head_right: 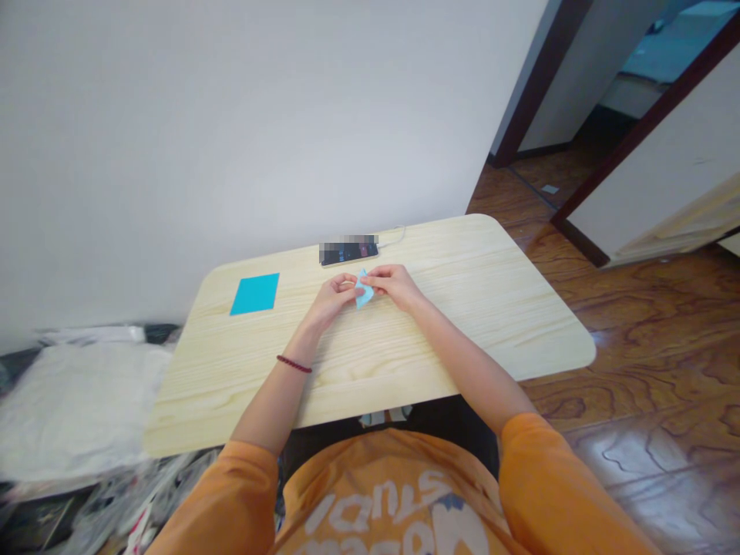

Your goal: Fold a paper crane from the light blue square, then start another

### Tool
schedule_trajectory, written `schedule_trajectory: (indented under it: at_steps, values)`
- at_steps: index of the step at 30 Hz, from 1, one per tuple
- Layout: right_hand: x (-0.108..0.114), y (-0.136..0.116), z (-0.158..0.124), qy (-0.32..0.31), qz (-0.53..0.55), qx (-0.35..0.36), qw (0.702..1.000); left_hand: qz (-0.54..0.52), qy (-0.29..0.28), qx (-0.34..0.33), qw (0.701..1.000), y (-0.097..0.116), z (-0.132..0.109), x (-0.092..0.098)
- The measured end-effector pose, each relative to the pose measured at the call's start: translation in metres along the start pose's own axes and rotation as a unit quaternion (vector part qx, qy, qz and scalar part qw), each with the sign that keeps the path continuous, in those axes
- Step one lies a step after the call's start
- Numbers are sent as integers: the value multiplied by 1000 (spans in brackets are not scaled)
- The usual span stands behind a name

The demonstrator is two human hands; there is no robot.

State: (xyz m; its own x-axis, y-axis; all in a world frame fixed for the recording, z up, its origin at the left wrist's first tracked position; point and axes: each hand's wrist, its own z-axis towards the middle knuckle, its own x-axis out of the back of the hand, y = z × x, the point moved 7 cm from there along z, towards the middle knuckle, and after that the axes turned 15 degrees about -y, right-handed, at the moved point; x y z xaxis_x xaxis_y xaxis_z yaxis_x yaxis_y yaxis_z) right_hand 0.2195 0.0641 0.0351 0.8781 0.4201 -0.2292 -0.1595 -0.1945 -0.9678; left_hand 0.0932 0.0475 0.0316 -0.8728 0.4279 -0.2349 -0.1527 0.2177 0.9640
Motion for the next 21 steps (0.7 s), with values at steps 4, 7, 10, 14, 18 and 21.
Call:
schedule_trajectory:
  at_steps: [4, 7, 10, 14, 18, 21]
  values:
    - [-2, -1, -1, 2, 0, -4, 1000, -4, -3, 4, 1000, -2, 0, -2]
    - [-3, -1, -1, 1, 4, -6, 1000, 6, 8, 1, 1000, -3, 0, 1]
    - [-1, -1, -1, 3, 20, -16, 1000, 6, 2, 8, 1000, -3, 0, 0]
    - [1, -2, -2, -4, 38, -16, 999, 7, -7, 21, 1000, -2, -1, -2]
    - [4, -1, 0, -6, 18, -5, 1000, 15, -5, 30, 999, 0, -2, -3]
    - [8, -1, 0, 7, -6, 3, 1000, 19, -6, 38, 999, -1, -1, -2]
